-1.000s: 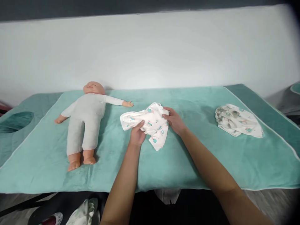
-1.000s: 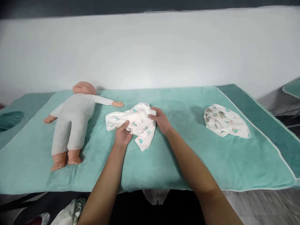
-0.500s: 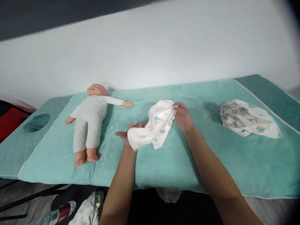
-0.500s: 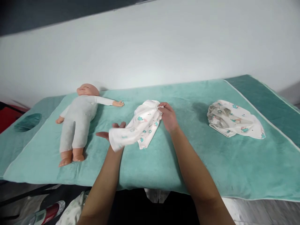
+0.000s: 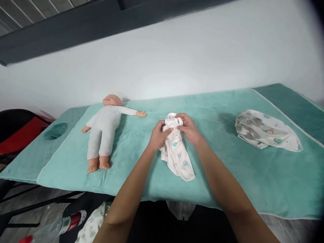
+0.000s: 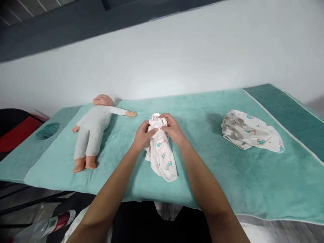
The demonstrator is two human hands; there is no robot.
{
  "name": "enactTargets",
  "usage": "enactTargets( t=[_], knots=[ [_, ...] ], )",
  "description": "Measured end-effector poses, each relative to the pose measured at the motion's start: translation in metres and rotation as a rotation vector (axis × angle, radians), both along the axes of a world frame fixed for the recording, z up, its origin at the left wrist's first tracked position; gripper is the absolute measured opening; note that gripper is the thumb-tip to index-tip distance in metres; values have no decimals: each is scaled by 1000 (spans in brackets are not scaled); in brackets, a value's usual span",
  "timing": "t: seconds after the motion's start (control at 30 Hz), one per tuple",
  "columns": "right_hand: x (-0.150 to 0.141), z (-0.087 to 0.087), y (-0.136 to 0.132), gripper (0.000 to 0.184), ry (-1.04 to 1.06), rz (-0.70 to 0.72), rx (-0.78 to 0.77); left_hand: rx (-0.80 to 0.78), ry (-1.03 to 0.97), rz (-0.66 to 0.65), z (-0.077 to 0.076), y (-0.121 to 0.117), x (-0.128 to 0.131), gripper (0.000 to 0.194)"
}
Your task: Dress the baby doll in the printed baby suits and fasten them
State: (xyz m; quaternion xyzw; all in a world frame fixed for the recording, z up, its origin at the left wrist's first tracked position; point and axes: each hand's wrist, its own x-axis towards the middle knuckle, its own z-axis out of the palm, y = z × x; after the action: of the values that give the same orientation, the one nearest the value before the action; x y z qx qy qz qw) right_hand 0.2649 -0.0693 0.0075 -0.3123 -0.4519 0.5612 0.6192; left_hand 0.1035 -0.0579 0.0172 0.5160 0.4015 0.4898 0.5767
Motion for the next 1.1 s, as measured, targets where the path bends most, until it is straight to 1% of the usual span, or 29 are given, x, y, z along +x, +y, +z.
enactTargets(
  t=[0.07,0.1,0.13,0.2,0.3,0.37,0.4,0.47,0.5,0.53,0.6,0.67,0.7,0.77,0.83,0.9,0.97,1.0,1.03,1.1],
  knots=[
    [1,3,-4,39,-24,-58,59,51,-1,59,17,-3,4,37],
    [1,4,-6,39,-33,-91,80,77,18,58,27,-6,5,39],
    [0,5,-8,40,-40,-122,95,98,61,31,38,-8,6,42],
    [-2,6,-10,43,-72,-185,122,121,189,-72,63,-15,6,40],
    [-6,7,-17,43,-243,-319,186,122,376,-249,98,-29,2,24],
    [-9,12,-24,40,-368,-428,230,134,436,-320,120,-40,-4,19],
    [-9,17,-29,37,-412,-468,250,147,460,-349,129,-45,-6,19],
    [-9,34,-39,32,-474,-502,305,199,497,-369,145,-54,-12,19],
    [-7,45,-44,30,-513,-500,342,246,509,-346,151,-56,-15,19],
    [-4,57,-48,30,-565,-496,382,308,515,-290,157,-56,-18,19],
    [7,84,-53,32,-692,-489,449,450,520,-117,166,-53,-24,18],
    [21,111,-55,36,-824,-491,463,561,549,34,173,-49,-32,18],
    [29,123,-57,37,-884,-491,452,601,589,76,176,-47,-35,19],
    [41,144,-61,36,-977,-492,420,667,721,109,185,-50,-41,18],
    [49,162,-71,34,-1020,-490,394,708,885,83,196,-62,-44,14],
    [54,176,-85,30,-996,-490,372,674,990,-13,208,-79,-47,18],
    [58,188,-102,25,-920,-498,340,570,995,-119,220,-96,-52,24],
    [60,194,-109,22,-874,-497,319,519,975,-151,225,-103,-56,27],
    [62,198,-117,19,-835,-486,296,479,961,-171,229,-107,-61,30],
    [68,205,-129,14,-806,-438,237,463,1004,-187,234,-111,-72,32]
  ],
)
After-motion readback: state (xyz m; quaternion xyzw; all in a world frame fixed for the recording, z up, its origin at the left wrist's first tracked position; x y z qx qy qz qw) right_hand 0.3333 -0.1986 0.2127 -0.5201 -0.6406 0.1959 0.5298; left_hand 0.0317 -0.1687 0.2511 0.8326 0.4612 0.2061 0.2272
